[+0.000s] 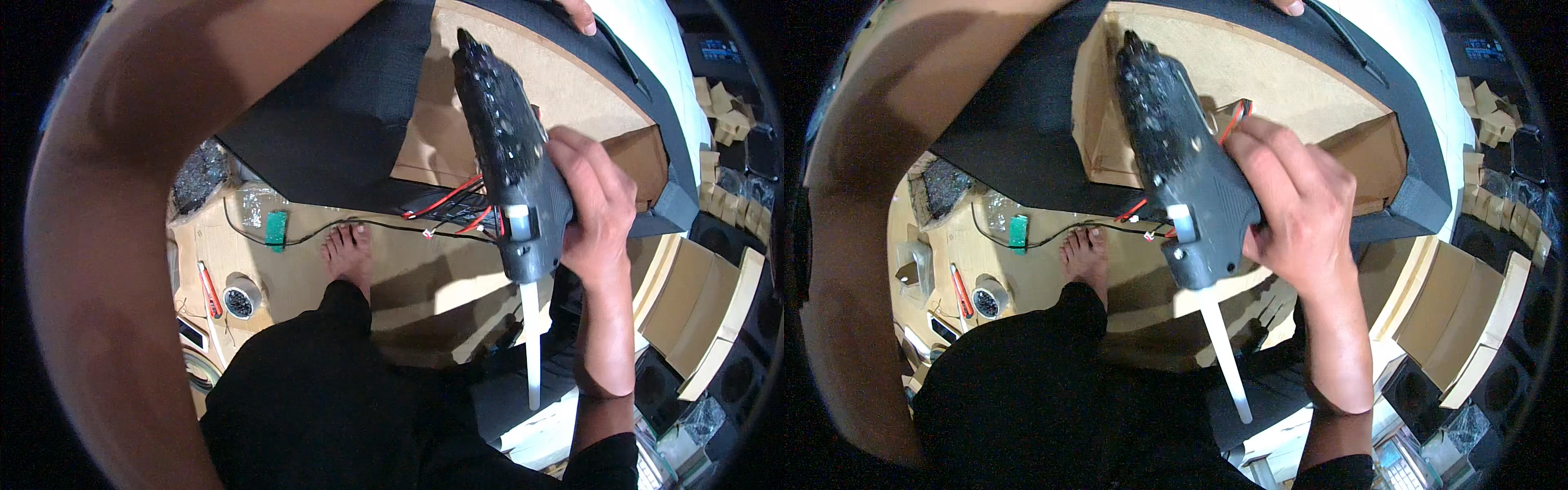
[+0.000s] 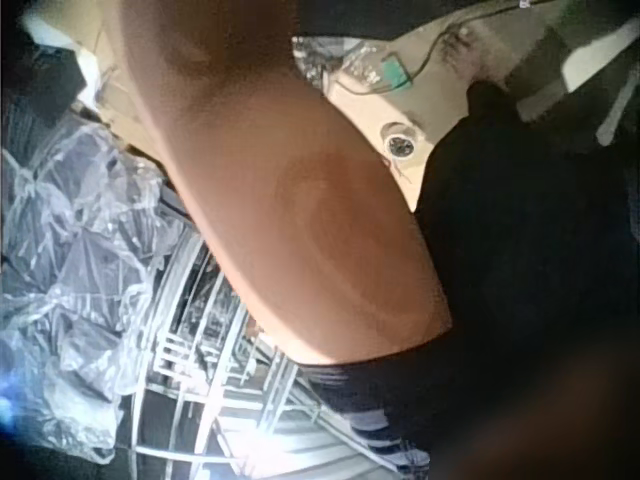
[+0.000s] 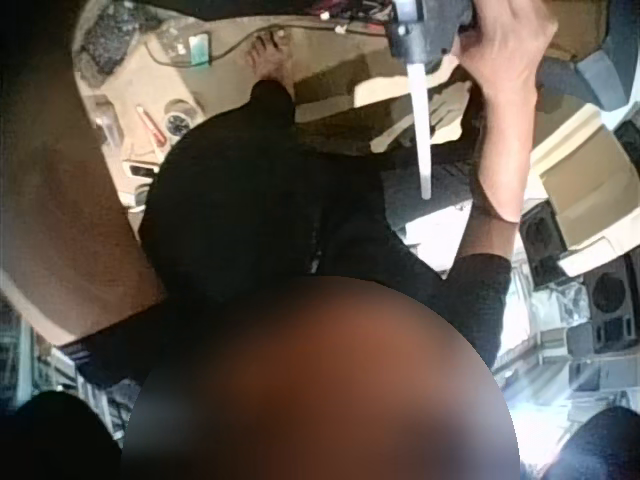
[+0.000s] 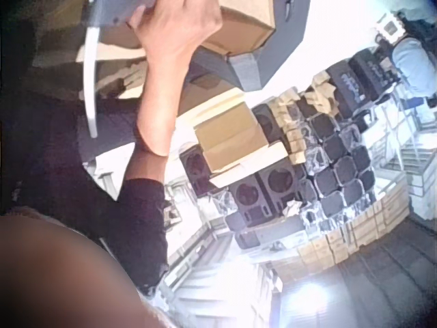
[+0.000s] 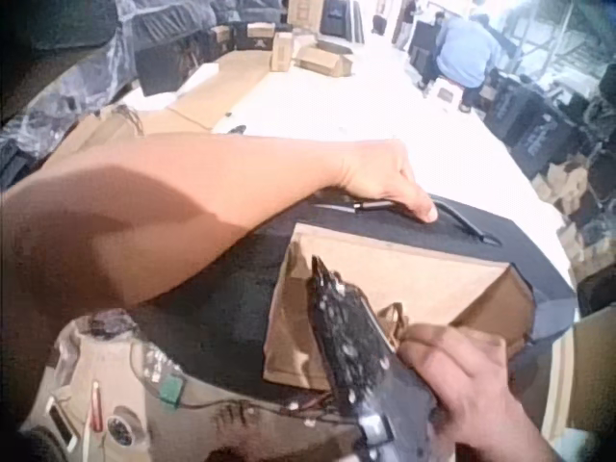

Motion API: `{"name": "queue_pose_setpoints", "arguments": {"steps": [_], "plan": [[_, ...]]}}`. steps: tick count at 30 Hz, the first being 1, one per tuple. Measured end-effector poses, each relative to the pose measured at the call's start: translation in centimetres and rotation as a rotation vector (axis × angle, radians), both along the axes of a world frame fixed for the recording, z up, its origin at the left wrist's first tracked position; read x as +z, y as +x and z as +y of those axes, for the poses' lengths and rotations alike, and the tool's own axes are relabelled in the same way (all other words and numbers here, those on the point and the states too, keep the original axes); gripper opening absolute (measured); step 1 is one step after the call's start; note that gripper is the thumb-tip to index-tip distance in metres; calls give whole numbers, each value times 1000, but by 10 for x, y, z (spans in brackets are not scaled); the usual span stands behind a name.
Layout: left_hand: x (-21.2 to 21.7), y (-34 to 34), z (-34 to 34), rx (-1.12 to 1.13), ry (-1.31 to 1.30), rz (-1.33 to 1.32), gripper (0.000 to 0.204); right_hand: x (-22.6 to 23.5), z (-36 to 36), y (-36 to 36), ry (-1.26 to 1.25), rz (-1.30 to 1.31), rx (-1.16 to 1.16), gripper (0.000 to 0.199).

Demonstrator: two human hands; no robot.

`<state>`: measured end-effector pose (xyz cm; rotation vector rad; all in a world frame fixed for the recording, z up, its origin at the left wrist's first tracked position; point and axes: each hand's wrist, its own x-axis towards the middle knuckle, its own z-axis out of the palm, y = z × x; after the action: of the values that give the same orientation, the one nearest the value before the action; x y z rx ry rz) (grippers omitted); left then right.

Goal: The person uses a hot glue gun to apply glue to the edges of a black speaker enclosure. They are working on the interior seams and corners of the box, which contains visible wiring.

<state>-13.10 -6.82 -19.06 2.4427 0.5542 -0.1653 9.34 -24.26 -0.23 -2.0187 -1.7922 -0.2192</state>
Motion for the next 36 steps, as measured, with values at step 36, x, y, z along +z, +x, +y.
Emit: {"name": "queue_pose_setpoints", "arguments": {"steps": [36], "plan": [[-126, -87, -113, 430, 294, 335, 53, -20, 30, 16, 13, -172, 0, 39]]}}
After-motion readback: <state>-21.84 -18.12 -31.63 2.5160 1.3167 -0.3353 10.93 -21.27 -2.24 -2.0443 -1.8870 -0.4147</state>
